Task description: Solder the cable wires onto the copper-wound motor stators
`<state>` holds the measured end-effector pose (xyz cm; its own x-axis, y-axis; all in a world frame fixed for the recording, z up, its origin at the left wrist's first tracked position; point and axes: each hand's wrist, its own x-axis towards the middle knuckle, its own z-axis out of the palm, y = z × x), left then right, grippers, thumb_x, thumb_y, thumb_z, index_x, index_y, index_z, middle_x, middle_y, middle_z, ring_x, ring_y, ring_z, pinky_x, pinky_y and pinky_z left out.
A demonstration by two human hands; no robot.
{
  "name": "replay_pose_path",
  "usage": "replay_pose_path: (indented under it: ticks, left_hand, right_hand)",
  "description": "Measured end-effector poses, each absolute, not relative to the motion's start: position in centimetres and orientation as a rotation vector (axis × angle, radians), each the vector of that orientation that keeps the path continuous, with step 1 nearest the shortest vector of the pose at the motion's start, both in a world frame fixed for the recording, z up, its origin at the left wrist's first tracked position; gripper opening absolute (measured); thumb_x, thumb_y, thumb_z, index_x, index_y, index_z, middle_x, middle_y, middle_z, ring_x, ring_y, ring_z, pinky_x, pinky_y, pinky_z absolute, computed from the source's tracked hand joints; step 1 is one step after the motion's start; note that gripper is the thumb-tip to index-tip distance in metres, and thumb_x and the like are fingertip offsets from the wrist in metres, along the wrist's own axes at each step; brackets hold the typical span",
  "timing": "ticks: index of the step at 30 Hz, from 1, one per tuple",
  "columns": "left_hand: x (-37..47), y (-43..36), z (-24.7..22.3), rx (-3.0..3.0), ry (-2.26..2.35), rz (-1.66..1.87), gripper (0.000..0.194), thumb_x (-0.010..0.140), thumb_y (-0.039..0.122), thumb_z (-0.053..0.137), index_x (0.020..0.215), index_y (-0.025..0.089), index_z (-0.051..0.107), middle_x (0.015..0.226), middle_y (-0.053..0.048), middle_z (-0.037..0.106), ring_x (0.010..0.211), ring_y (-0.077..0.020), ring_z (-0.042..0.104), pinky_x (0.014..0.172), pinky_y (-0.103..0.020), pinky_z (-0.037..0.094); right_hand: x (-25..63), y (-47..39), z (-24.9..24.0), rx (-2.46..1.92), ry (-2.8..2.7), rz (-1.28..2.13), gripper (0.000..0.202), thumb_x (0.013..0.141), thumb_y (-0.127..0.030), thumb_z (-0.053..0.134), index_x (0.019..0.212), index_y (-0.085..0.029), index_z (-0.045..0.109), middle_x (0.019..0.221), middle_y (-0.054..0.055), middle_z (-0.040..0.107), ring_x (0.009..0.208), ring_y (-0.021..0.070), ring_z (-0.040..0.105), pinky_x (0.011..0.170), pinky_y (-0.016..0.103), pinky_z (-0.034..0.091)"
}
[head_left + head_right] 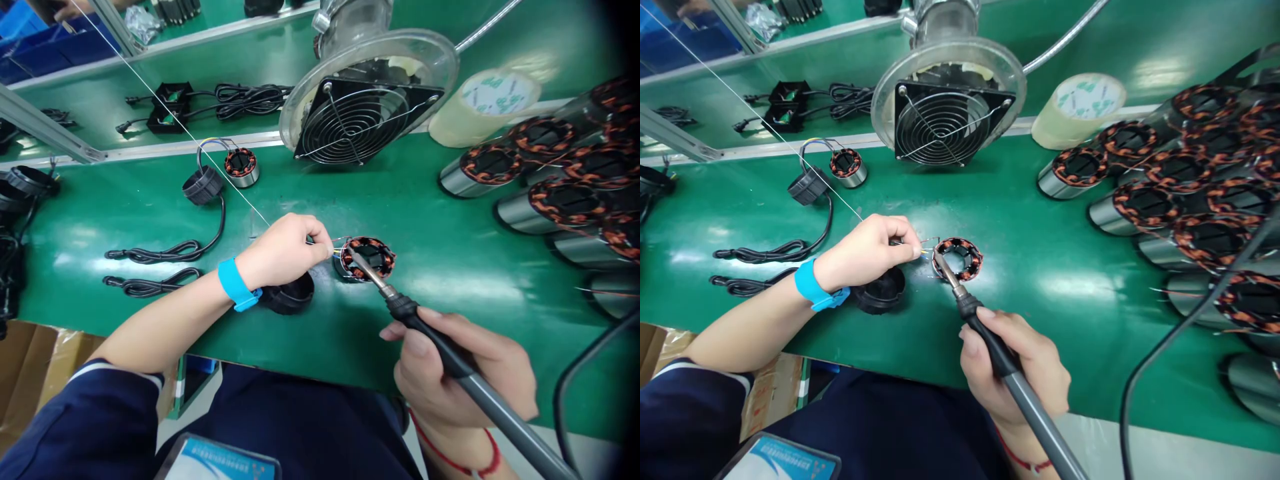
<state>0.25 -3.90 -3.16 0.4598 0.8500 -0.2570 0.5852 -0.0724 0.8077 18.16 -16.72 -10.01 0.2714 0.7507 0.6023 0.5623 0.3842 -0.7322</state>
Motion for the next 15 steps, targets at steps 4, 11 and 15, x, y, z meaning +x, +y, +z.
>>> replay_pose_path:
  ticks: [4, 11, 15]
  left_hand:
    - [0.34, -3.94, -3.22, 1.775, 1.223, 0.354, 0.015, 0.077, 0.009, 0.059, 0.063, 0.014, 0.061, 0.076, 0.000, 0.067, 0.068, -0.0095, 0.058, 0.069, -0.024, 0.046]
    - [0.45, -4.04, -3.07, 1.767, 1.222, 0.378, 0.016, 0.077, 0.008, 0.058, 0.062, 0.014, 0.060, 0.074, 0.000, 0.066, 0.069, -0.0099, 0.058, 0.071, -0.025, 0.047]
    - [0.45, -4.05, -3.09, 1.738, 1.224, 0.386, 0.016, 0.077, 0.008, 0.057, 0.062, 0.014, 0.060, 0.074, 0.000, 0.066, 0.069, -0.0096, 0.058, 0.070, -0.024, 0.046]
  right_hand:
    - [17.95, -16.65, -10.03, -1.284, -1.399, 0.173, 0.017, 0.082, -0.020, 0.070, 0.097, -0.016, 0.065, 0.069, -0.001, 0.067, 0.056, 0.0157, 0.067, 0.050, 0.024, 0.051]
    - [17.80, -16.85, -10.12, -1.317, -1.433, 0.200, 0.018, 0.083, -0.029, 0.071, 0.097, -0.019, 0.065, 0.071, 0.000, 0.069, 0.058, 0.0184, 0.069, 0.050, 0.027, 0.054]
    - [17.75, -16.86, -9.92, -1.323, -1.426, 0.195, 0.018, 0.085, -0.029, 0.069, 0.099, -0.019, 0.064, 0.069, 0.000, 0.069, 0.056, 0.0183, 0.069, 0.047, 0.027, 0.053]
